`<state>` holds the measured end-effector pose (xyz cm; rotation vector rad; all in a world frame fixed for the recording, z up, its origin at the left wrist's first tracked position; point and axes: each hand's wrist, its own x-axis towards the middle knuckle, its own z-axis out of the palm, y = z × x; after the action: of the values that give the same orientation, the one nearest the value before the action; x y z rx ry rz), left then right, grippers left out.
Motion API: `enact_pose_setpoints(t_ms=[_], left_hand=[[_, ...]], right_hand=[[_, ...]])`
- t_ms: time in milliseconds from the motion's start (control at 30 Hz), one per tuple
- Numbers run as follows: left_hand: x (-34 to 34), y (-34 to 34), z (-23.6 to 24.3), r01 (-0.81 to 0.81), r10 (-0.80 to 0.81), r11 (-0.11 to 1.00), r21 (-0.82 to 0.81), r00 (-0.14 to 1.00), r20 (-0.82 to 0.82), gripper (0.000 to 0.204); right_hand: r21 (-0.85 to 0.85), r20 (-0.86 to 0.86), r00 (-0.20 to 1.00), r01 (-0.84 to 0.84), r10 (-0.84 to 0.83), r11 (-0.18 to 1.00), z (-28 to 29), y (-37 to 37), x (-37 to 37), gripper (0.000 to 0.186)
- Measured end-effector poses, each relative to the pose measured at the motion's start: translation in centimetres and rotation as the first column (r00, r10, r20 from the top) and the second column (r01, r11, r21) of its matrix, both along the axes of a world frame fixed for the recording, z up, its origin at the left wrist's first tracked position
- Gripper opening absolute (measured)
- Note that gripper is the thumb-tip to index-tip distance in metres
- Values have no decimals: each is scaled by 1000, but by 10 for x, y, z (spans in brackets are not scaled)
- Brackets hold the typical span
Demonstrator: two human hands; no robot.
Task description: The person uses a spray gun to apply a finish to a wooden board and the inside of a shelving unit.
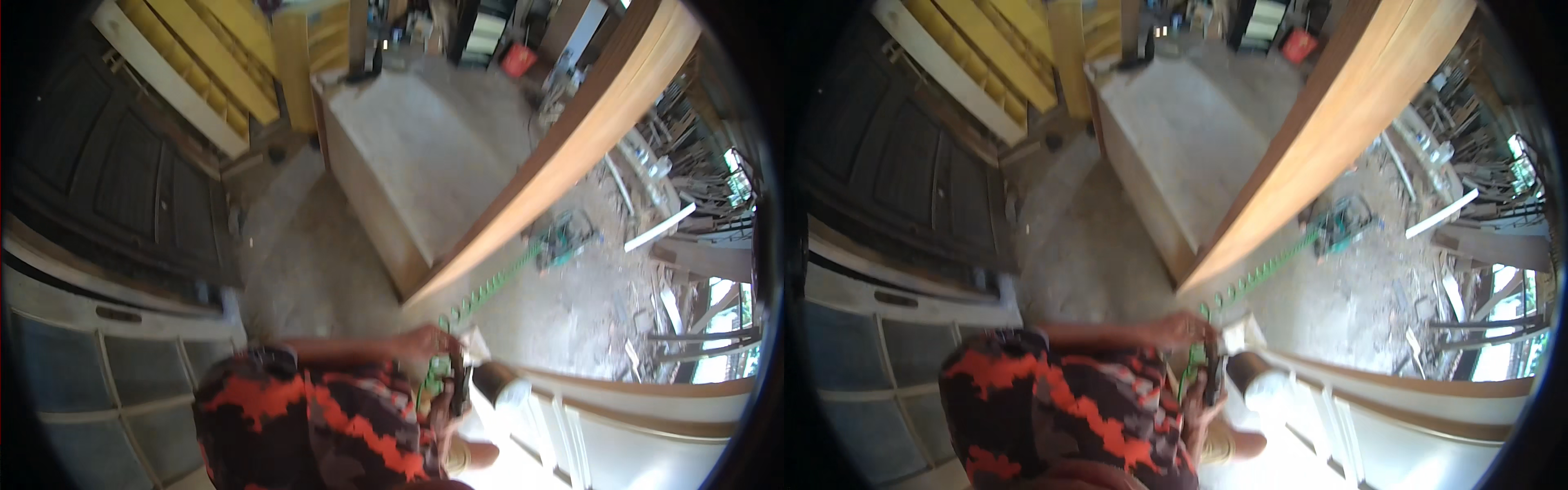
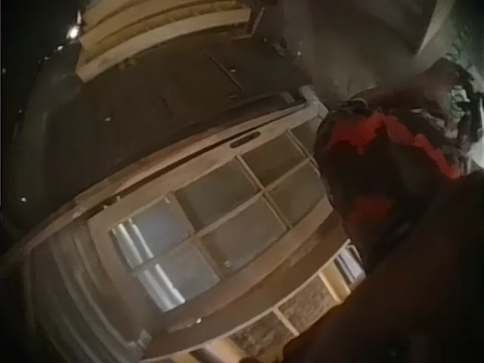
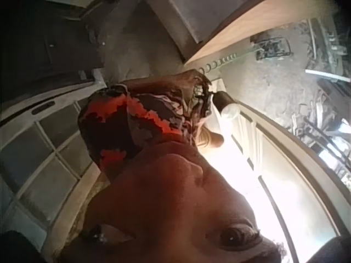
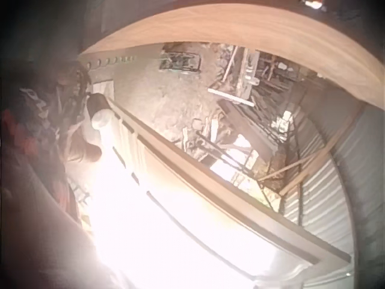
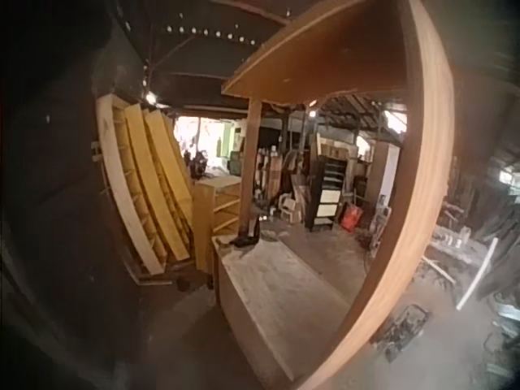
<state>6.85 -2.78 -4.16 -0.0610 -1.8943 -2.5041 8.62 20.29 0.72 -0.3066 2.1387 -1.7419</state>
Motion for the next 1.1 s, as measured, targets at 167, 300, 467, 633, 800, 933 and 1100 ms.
enact_pose_setpoints(t_ms=[167, 300, 467, 633, 800, 933, 1100], left_hand=[[-1, 14, 0, 41, -46, 996, -79, 997, -64, 30], [-3, 19, 5, 59, -62, 993, -107, 998, -29, 29], [-2, 20, 15, 67, -70, 996, -62, 997, -40, 24], [-4, 24, 20, 126, -135, 974, -186, 990, -33, 23], [-4, 32, 16, 146, -182, 947, -287, 978, -103, 22], [-4, 35, 13, 139, -197, 914, -380, 973, -118, 22], [-1, 38, 19, 126, -186, 924, -362, 973, -135, 20]], right_hand=[[-34, -168, 985, -46, 40, 998, 15, -11, 0, 38], [-17, -151, 988, -16, 14, 1000, 13, -5, 3, 36], [-36, -151, 984, 90, -94, 995, 15, 0, 12, 40], [-59, -76, 988, 129, -133, 990, 21, 14, 19, 42], [21, -70, 996, 59, -58, 998, 25, 30, 21, 39], [84, -63, 997, 40, -35, 996, 13, 44, 20, 34], [73, -69, 997, 48, -43, 996, 14, 44, 22, 32]])
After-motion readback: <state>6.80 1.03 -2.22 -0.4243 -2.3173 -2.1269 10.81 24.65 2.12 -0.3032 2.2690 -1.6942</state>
